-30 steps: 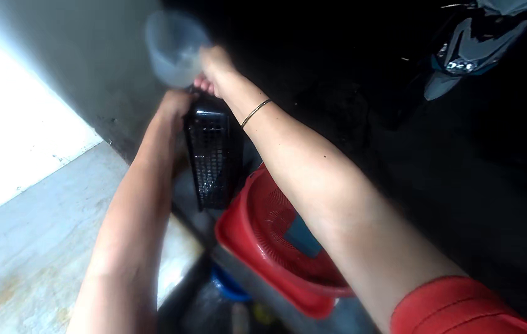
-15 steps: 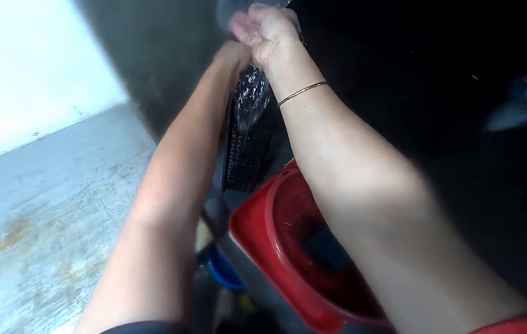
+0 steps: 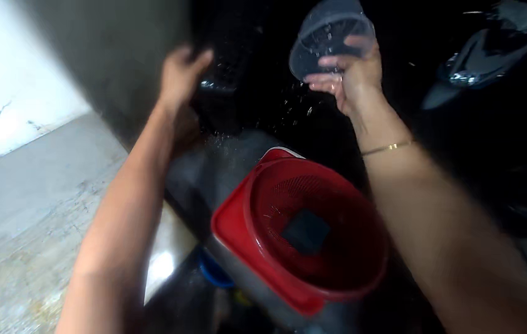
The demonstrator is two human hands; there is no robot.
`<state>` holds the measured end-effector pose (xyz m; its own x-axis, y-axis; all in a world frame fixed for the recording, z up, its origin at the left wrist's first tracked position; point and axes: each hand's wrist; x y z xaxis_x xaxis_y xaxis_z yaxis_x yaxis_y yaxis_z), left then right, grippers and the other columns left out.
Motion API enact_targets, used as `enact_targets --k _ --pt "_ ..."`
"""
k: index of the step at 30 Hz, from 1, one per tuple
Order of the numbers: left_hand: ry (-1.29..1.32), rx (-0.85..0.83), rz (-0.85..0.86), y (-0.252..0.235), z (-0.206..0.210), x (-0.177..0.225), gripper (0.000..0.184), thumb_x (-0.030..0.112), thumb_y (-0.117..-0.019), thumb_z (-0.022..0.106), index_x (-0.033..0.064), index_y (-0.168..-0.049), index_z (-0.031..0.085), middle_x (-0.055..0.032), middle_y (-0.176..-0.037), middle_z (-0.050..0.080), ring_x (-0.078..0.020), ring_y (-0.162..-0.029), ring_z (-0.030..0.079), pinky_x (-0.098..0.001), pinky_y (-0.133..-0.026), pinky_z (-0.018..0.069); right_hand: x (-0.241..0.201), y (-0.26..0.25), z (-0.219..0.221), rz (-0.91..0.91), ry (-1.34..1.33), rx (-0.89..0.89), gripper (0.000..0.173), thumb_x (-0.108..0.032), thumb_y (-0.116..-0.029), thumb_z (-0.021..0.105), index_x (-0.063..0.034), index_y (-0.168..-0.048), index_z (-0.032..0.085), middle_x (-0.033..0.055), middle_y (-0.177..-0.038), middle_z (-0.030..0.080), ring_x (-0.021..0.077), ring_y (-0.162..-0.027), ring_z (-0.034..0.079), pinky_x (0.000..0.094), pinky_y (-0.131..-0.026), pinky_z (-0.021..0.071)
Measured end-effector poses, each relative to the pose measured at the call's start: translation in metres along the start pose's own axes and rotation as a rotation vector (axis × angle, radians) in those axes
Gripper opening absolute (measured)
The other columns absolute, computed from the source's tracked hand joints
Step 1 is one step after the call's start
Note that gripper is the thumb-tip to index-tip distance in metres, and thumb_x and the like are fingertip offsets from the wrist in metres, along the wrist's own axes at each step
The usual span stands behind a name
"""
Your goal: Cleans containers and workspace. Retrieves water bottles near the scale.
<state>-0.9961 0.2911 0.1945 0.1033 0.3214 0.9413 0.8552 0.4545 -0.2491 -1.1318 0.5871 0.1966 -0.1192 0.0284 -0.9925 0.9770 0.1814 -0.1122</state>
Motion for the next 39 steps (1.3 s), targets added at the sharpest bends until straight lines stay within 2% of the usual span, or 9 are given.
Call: enact_targets --k 6,9,13,18,23,27,32,36,39 --pt "0.169 0.145 -0.216 0.045 0.024 -0.079 0.034 0.029 -0.0948 0.074 0.0008 -0.112 0.068 -0.009 -0.093 0.073 -0.0152 -0.082 0.072 -0.037 -0.08 0.0612 0.093 0.071 -0.147 0.264 0.059 0.177 0.049 -0.01 -0.1099 0.037 -0.0157 -0.156 0.024 0.0167 -0.126 0.064 0.0274 -0.086 0.075 0.0412 -0.076 0.0637" --pt "0.231 0.196 -0.146 0.039 0.042 -0.071 0.028 0.027 -0.0923 0.077 0.0027 -0.105 0.069 -0.0057 -0.087 0.074 -0.0137 -0.078 0.072 -0.0359 -0.077 0.0623 0.109 0.108 -0.206 0.28 0.011 0.305 0.045 -0.011 -0.1103 0.036 -0.0141 -0.155 0.029 0.0157 -0.122 0.067 0.0282 -0.087 0.075 0.0415 -0.074 0.0638" --pt "0.312 0.197 -0.086 0.045 0.04 -0.075 0.031 0.026 -0.0955 0.073 0.0024 -0.115 0.066 -0.0064 -0.096 0.074 -0.0158 -0.086 0.074 -0.038 -0.081 0.0635 0.117 0.171 -0.265 0.285 -0.029 0.446 0.039 -0.01 -0.1097 0.035 -0.0081 -0.148 0.034 0.0128 -0.112 0.071 0.0244 -0.083 0.075 0.0379 -0.071 0.064" --pt "0.236 0.271 -0.128 0.058 0.059 -0.103 0.026 0.028 -0.0949 0.074 0.0041 -0.103 0.067 -0.0025 -0.086 0.072 -0.0103 -0.077 0.071 -0.0331 -0.076 0.0618 0.107 0.264 -0.31 0.281 -0.084 0.636 0.037 -0.008 -0.1087 0.035 -0.0064 -0.145 0.036 0.0096 -0.107 0.071 0.0218 -0.077 0.074 0.0365 -0.066 0.0637" --pt "0.318 0.281 -0.118 0.081 0.057 -0.112 0.037 0.04 -0.0949 0.072 0.0097 -0.115 0.065 -0.0008 -0.098 0.071 -0.0117 -0.089 0.071 -0.0371 -0.084 0.0609 0.083 0.383 -0.336 0.197 -0.057 0.721 0.031 -0.01 -0.1062 0.035 -0.0091 -0.136 0.043 0.0049 -0.104 0.074 0.0184 -0.077 0.074 0.0331 -0.065 0.0633" --pt "0.247 0.291 -0.127 0.1 0.065 -0.141 0.03 0.029 -0.0971 0.071 0.0033 -0.111 0.066 -0.0037 -0.099 0.07 -0.0114 -0.09 0.069 -0.036 -0.086 0.0584 0.074 0.483 -0.347 0.228 -0.058 0.87 0.031 -0.009 -0.1051 0.037 -0.0101 -0.135 0.045 0.0012 -0.1 0.075 0.0154 -0.076 0.075 0.031 -0.062 0.0633" --pt "0.136 0.158 -0.068 0.104 0.083 -0.076 0.053 0.042 -0.0939 0.07 0.0059 -0.131 0.057 -0.0065 -0.118 0.066 -0.0133 -0.104 0.066 -0.0394 -0.092 0.0561 0.05 0.626 -0.345 0.311 -0.061 1.194 0.036 -0.006 -0.1046 0.039 -0.0071 -0.141 0.044 0.0046 -0.102 0.072 0.0144 -0.073 0.072 0.0307 -0.06 0.0614" --pt "0.208 -0.124 0.036 0.158 0.106 0.031 0.049 0.027 -0.1057 0.052 0.0038 -0.148 0.04 -0.0021 -0.132 0.056 0.0015 -0.113 0.057 -0.0224 -0.1 0.0479 0.066 0.758 -0.344 0.387 -0.118 1.442 0.042 -0.004 -0.1037 0.039 -0.0042 -0.145 0.038 0.0089 -0.108 0.068 0.0148 -0.077 0.071 0.0317 -0.063 0.0608" --pt "0.005 -0.199 0.262 0.195 0.139 0.082 0.053 0.031 -0.1 0.06 -0.0036 -0.138 0.047 -0.0102 -0.128 0.058 -0.0048 -0.115 0.057 -0.0264 -0.103 0.047 0.073 0.833 -0.338 0.444 -0.161 1.657 0.043 -0.006 -0.1064 0.037 -0.0035 -0.149 0.033 0.0123 -0.112 0.066 0.0146 -0.076 0.07 0.0318 -0.064 0.0598"
Point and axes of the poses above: each hand's wrist, its own y-axis away from the middle knuckle, its own z-axis out of the palm, x = y × z
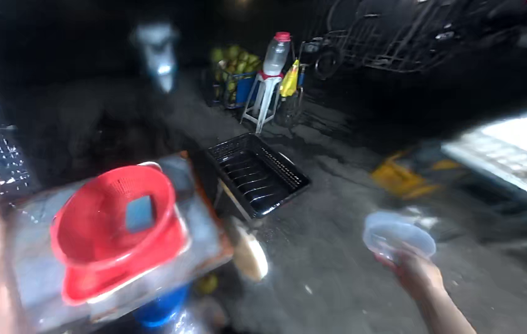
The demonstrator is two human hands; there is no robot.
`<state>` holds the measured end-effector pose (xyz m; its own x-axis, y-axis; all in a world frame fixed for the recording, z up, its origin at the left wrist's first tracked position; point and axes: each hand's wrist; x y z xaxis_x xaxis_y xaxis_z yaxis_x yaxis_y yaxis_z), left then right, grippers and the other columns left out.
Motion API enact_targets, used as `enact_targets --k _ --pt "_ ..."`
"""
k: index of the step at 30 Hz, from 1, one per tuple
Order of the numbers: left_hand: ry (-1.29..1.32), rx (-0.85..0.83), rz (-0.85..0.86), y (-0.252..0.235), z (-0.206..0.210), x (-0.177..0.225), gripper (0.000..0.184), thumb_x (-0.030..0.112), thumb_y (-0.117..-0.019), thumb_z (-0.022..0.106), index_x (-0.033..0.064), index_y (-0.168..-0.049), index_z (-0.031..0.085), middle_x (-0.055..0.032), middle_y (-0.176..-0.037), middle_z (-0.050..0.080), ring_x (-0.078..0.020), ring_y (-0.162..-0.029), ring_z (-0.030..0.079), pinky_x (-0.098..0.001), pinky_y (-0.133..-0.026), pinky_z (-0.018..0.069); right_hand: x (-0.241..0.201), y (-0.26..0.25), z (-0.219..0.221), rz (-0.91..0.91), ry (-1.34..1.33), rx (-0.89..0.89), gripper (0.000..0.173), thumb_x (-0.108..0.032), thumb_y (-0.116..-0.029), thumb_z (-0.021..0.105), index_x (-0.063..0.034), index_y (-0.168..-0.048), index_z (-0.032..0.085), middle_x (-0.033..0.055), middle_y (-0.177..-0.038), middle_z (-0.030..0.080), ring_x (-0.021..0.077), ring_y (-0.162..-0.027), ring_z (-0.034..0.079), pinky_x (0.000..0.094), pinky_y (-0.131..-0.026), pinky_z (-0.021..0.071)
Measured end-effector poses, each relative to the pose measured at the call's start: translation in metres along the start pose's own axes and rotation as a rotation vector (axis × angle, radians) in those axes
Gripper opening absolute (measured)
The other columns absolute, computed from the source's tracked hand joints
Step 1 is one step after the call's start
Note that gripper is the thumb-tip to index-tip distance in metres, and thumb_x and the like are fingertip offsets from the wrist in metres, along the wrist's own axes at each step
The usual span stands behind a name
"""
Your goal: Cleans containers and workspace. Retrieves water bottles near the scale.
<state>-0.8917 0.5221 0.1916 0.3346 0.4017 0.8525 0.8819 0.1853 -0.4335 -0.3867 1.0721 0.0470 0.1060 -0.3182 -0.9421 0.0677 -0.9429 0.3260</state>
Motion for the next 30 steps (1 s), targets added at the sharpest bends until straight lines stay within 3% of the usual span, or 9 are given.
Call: enact_targets --k 2,4,7,10,15,17,19,25,30 --pt "-0.203 -0.065 0.203 0.013 0.034 0.032 0.058 0.036 -0.098 0.064 -0.0146 -0.124 0.054 -0.0351 -0.123 0.058 -0.0399 -0.116 0.059 -0.0563 -0.103 0.0418 0.012 -0.007 -0.034 0.018 -0.013 0.08 0.042 -0.007 -0.1069 0.035 -0.0035 -0.149 0.033 0.0127 -0.113 0.066 0.0142 -0.075 0.07 0.0317 -0.064 0.0595" --pt "-0.361 -0.18 0.396 0.037 0.077 0.064 0.057 0.04 -0.1031 0.057 -0.0158 -0.116 0.058 -0.0414 -0.108 0.061 -0.0587 -0.101 0.061 -0.0733 -0.089 0.0414 0.017 -0.012 -0.053 0.027 -0.022 0.105 0.041 -0.007 -0.1076 0.034 -0.0035 -0.149 0.033 0.0122 -0.114 0.066 0.0137 -0.075 0.069 0.0308 -0.063 0.0589" --pt "-0.504 -0.388 0.48 0.102 0.159 0.111 0.051 0.044 -0.1079 0.047 -0.0041 -0.116 0.062 -0.0284 -0.094 0.067 -0.0493 -0.083 0.068 -0.0679 -0.072 0.0518 0.017 -0.027 -0.065 0.035 -0.045 0.108 0.041 -0.006 -0.1077 0.035 -0.0037 -0.148 0.033 0.0126 -0.11 0.067 0.0156 -0.073 0.071 0.0326 -0.061 0.0607" --pt "-0.55 -0.615 0.505 0.184 0.252 0.139 0.035 0.036 -0.1053 0.054 0.0034 -0.112 0.067 -0.0198 -0.084 0.071 -0.0409 -0.081 0.071 -0.0596 -0.07 0.055 0.016 -0.043 -0.074 0.033 -0.012 0.032 0.042 -0.01 -0.1095 0.034 -0.0043 -0.15 0.03 0.013 -0.108 0.069 0.0167 -0.071 0.072 0.0334 -0.06 0.0609" --pt "-0.64 -1.221 0.602 0.315 0.362 0.112 0.036 0.023 -0.1082 0.044 0.0012 -0.131 0.061 -0.0248 -0.114 0.07 -0.043 -0.111 0.067 -0.0587 -0.101 0.0474 0.018 -0.093 -0.097 0.122 0.061 -0.11 0.043 -0.01 -0.1104 0.032 -0.0041 -0.152 0.024 0.0176 -0.113 0.066 0.0209 -0.077 0.073 0.037 -0.067 0.062" --pt "-0.666 -1.342 0.526 0.34 0.378 0.096 0.055 0.046 -0.1088 0.042 0.0008 -0.132 0.061 -0.0249 -0.123 0.068 -0.0417 -0.122 0.062 -0.0574 -0.109 0.0422 0.018 -0.117 -0.114 0.157 0.099 -0.109 0.045 -0.01 -0.1107 0.032 -0.0058 -0.155 0.022 0.0201 -0.118 0.064 0.022 -0.079 0.073 0.0374 -0.067 0.0615" --pt "-0.688 -1.385 0.449 0.346 0.383 0.086 0.063 0.054 -0.1071 0.04 0.0004 -0.133 0.06 -0.0245 -0.128 0.066 -0.0406 -0.127 0.059 -0.0563 -0.11 0.0417 0.019 -0.138 -0.133 0.176 0.131 -0.104 0.045 -0.01 -0.1108 0.031 -0.0067 -0.154 0.022 0.0191 -0.118 0.064 0.0209 -0.079 0.073 0.0359 -0.066 0.0611" --pt "-0.74 -1.373 0.459 0.349 0.389 0.084 0.061 0.052 -0.1076 0.041 -0.0021 -0.129 0.061 -0.0252 -0.126 0.065 -0.0401 -0.125 0.06 -0.056 -0.109 0.0421 0.024 -0.187 -0.156 0.206 0.171 -0.097 0.051 -0.007 -0.1084 0.04 -0.0085 -0.156 0.021 0.021 -0.123 0.063 0.0218 -0.081 0.074 0.0346 -0.066 0.0616" --pt "-0.66 -1.075 0.498 0.382 0.363 0.07 0.055 0.03 -0.1048 0.053 0.0034 -0.152 0.046 -0.0235 -0.158 0.04 -0.039 -0.15 0.034 -0.057 -0.122 0.0238 0.036 -0.204 -0.126 0.2 0.322 -0.169 0.05 -0.005 -0.1077 0.037 -0.0078 -0.155 0.022 0.0222 -0.112 0.064 0.0236 -0.074 0.072 0.0367 -0.061 0.0605"
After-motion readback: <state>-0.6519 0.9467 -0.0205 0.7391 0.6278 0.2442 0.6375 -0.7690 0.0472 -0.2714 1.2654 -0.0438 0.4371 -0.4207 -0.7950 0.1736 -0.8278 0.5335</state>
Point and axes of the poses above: each hand's wrist, its own y-axis away from the middle knuckle, its own z-axis out of the palm, x = y × z
